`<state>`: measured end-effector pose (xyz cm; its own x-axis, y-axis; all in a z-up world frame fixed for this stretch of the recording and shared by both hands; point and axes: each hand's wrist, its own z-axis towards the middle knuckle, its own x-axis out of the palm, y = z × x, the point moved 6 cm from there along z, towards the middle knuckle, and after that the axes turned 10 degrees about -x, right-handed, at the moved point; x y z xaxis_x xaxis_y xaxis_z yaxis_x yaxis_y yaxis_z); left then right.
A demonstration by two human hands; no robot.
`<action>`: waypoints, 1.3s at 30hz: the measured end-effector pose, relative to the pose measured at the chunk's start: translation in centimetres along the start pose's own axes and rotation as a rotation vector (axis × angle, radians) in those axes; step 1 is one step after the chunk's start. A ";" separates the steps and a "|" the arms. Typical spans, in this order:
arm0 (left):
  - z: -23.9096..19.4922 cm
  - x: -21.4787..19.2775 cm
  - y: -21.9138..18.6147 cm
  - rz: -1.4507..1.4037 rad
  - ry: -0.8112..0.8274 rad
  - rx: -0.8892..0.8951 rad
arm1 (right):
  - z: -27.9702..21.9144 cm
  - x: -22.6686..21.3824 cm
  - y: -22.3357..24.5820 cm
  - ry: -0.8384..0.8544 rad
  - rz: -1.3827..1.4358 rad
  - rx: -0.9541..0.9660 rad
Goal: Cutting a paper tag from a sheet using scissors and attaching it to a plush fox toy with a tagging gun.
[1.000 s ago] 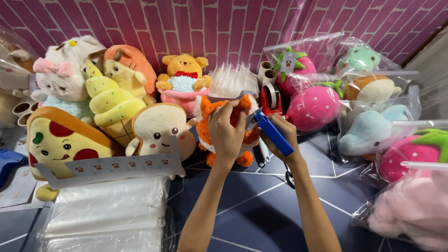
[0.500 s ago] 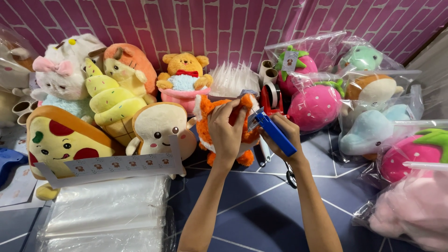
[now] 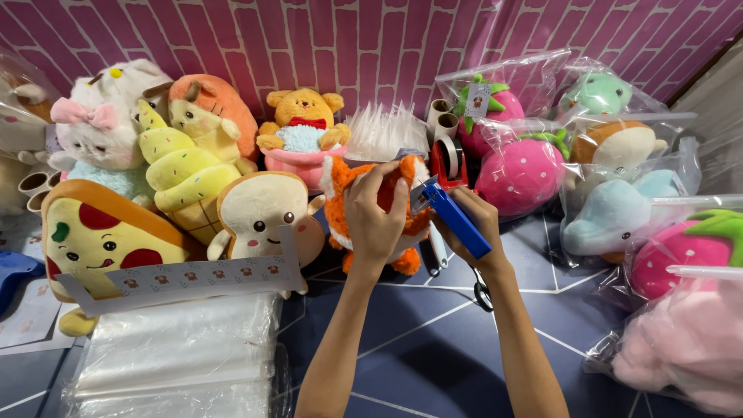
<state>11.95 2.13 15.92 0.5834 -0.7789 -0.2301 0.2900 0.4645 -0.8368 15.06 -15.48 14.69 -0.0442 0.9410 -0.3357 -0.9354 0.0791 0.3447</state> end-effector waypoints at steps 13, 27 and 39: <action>0.0 1.6 1.7 0.053 -0.059 0.043 | -0.8 -3.2 -1.4 -0.030 0.032 0.075; -0.4 1.3 1.6 0.127 -0.127 0.076 | 0.9 -1.3 1.2 0.080 -0.002 0.041; -0.6 0.7 -0.7 0.094 -0.067 0.068 | 0.4 -1.6 0.2 0.091 -0.080 0.076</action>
<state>11.69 1.02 16.02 0.6595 -0.7014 -0.2703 0.2810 0.5636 -0.7768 15.07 -16.83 15.70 -0.0051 0.8970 -0.4421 -0.9082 0.1808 0.3774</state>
